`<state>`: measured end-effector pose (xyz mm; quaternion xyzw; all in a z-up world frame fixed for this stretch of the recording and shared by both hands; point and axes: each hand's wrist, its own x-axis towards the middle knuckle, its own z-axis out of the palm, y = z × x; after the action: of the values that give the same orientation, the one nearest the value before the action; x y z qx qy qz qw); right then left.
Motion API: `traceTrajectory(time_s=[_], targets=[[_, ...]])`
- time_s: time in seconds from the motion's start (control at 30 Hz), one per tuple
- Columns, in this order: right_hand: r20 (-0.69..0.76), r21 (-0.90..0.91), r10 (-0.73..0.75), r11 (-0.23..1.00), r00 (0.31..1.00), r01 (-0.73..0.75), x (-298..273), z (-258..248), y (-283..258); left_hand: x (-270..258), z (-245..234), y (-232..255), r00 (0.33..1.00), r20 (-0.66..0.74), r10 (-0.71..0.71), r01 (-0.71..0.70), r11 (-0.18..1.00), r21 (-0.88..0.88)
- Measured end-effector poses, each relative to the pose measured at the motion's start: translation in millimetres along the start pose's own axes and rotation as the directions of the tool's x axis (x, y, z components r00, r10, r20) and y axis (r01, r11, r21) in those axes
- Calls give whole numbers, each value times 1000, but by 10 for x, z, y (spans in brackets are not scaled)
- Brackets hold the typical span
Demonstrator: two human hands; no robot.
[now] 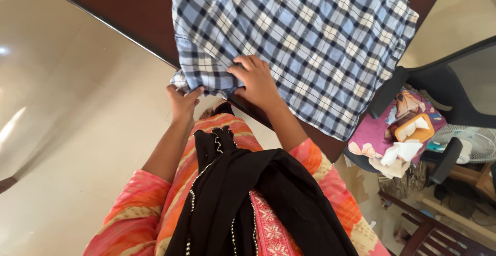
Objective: The person retrieves a plaid shirt from a mesh laundry basket, lays it on a table, and smooths it out. They then button the shirt and fold it neatly on the table.
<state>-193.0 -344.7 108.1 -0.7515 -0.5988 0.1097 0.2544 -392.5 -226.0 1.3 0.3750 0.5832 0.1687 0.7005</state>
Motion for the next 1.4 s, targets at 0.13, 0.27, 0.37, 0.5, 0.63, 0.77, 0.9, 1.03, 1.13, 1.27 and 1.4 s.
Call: traceTrajectory(time_s=[0.13, 0.27, 0.37, 0.5, 0.63, 0.77, 0.9, 1.03, 1.13, 1.27, 1.4], targets=[[57, 18, 27, 999, 998, -28, 117, -63, 96, -222, -81, 231, 990, 70, 124, -120, 991, -58], [0, 444, 191, 880, 982, -171, 137, -108, 273, -495, -277, 487, 983, 148, 105, -72, 975, -209], [-91, 542, 217, 830, 972, -135, 177, -75, 266, -589, -409, 582, 967, 254, -17, 85, 961, -262], [-178, 334, 183, 936, 967, -116, 56, -13, 108, -578, -444, 357, 962, 263, 67, -52, 997, -63], [-370, 122, 138, 988, 919, -99, -423, 138, -229, -597, -344, -139, 940, 323, 109, -127, 991, 34], [-160, 348, 129, 935, 979, -66, -814, 294, -567, -719, -262, -407, 771, 548, 325, -363, 931, -41], [-107, 289, 12, 957, 994, 20, -793, 280, -601, -776, -318, -227, 769, 621, 151, -174, 984, -24], [-211, 175, -133, 970, 968, 171, -562, 280, -604, -840, -343, -71, 695, 697, 177, -201, 978, -48], [-172, 149, -70, 984, 983, 96, -515, 340, -659, -755, -333, -122, 697, 662, 275, -267, 957, -115], [-285, 429, 222, 900, 932, -83, -500, 298, -636, -398, -480, -69, 905, 289, 313, -289, 949, -123], [-360, 790, 546, 609, 756, -63, -245, 53, -331, 89, -375, 211, 877, 190, 442, -459, 886, 56]])
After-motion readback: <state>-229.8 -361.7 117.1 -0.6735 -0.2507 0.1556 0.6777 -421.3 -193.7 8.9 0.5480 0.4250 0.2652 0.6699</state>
